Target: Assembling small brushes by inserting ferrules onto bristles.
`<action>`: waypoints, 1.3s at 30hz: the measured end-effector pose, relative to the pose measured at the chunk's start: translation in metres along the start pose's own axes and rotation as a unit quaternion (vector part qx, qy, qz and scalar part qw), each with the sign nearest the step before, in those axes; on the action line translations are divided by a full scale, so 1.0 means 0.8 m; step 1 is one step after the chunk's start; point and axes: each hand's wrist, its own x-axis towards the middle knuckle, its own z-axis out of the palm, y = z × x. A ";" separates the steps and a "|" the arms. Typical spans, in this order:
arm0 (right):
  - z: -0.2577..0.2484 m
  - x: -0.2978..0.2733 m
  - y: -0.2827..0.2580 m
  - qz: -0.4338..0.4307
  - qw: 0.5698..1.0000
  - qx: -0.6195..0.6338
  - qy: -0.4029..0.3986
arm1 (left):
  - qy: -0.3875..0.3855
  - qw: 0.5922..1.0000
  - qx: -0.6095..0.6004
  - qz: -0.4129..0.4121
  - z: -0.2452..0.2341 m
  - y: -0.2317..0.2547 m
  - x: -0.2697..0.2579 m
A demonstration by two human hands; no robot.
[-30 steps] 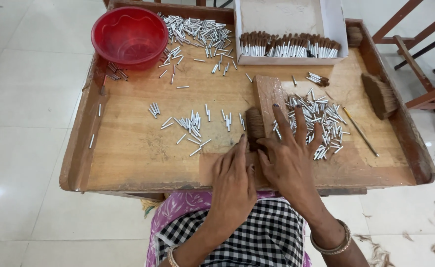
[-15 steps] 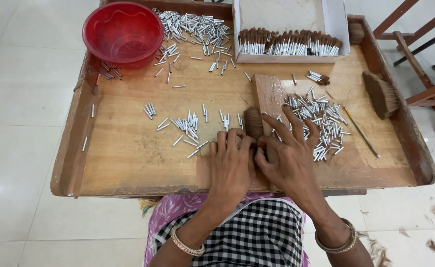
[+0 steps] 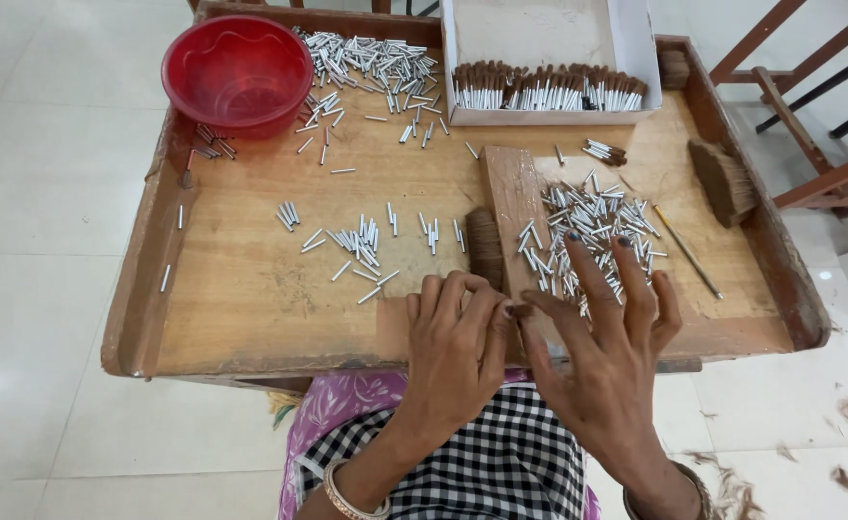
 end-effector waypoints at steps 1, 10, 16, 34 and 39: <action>0.001 0.000 0.002 -0.002 1.000 0.000 0.002 | 0.002 1.000 0.001 0.001 -0.001 0.000 -0.002; 0.039 -0.033 0.018 0.097 0.941 0.320 0.058 | 0.016 0.993 -0.111 -0.040 -0.018 0.005 -0.016; 0.027 -0.026 0.006 0.036 0.967 0.247 0.047 | -0.035 0.958 -0.232 -0.164 -0.021 -0.008 -0.020; 0.078 -0.039 -0.006 0.083 0.919 0.380 0.057 | 0.023 0.992 0.082 -0.090 -0.041 -0.035 -0.032; 0.075 -0.047 0.006 0.103 0.879 0.463 0.051 | 0.004 0.984 -0.156 -0.089 -0.027 -0.017 -0.037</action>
